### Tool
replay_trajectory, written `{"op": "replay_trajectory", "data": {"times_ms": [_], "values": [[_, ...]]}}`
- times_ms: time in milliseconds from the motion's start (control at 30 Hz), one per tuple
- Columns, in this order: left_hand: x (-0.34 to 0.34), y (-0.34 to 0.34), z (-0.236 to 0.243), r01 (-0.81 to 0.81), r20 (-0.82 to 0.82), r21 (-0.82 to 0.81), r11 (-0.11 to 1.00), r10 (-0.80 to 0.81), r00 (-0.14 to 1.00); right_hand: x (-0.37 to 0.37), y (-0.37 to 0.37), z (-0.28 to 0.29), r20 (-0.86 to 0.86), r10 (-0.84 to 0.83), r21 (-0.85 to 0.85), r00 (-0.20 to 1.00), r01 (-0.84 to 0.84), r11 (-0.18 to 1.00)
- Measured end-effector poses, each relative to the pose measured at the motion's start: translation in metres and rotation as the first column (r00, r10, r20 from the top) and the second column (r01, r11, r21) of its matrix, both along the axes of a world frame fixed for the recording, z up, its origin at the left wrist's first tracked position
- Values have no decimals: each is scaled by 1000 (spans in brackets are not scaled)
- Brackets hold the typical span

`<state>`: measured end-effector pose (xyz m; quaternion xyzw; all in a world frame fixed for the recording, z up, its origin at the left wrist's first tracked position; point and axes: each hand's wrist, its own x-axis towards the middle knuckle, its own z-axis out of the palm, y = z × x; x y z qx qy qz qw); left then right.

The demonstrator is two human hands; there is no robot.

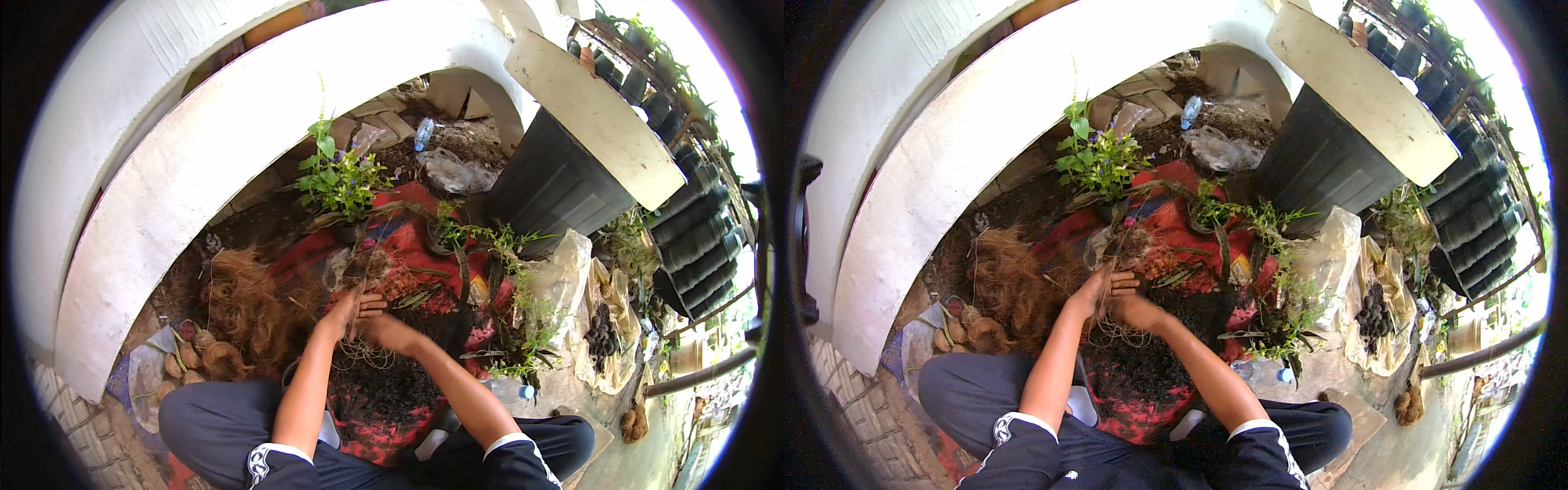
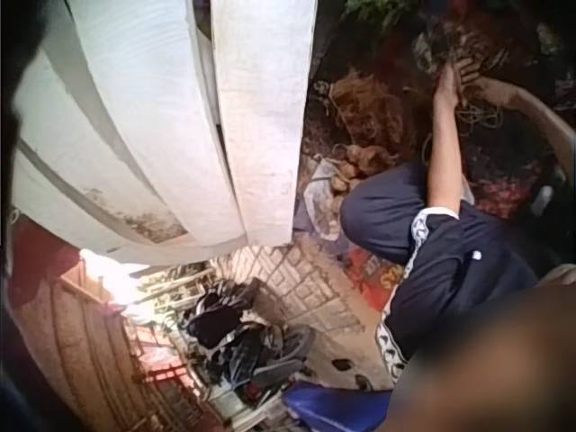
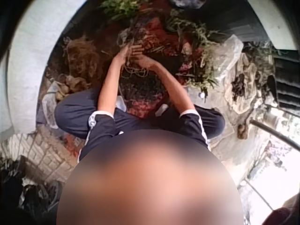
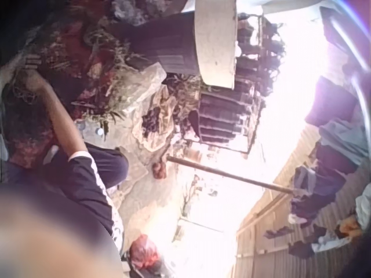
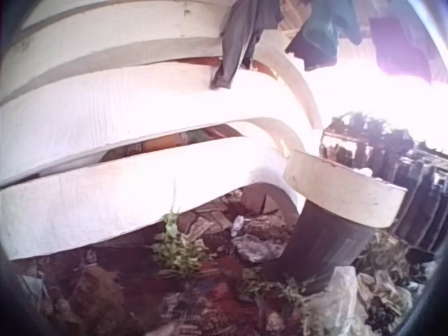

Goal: The person sits on a mat and wraps a coconut with a sprout using coconut fiber and twine. They first pack fiber around the base of the sprout, then tie the bundle with twine, adjusting the wrap to secure it.

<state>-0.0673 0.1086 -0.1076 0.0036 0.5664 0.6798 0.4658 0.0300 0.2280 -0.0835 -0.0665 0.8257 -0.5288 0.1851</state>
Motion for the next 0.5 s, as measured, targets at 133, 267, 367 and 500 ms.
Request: {"op": "replay_trajectory", "data": {"times_ms": [133,267,367,500], "values": [[-4,9,32,-150,-40,167,974,159,987,15,-19,-30,344,115,89,932,-155,984],[1,2,51,196,-231,16,981,-187,955,-3,4,-29,291,-509,-168,810,567,806],[-1,-8,37,662,-92,-346,665,-726,681,-21,22,-9,654,-545,-647,524,761,-44],[-6,-13,11,397,-323,-419,816,-543,775,-19,14,-4,194,-847,-453,494,811,370]]}}
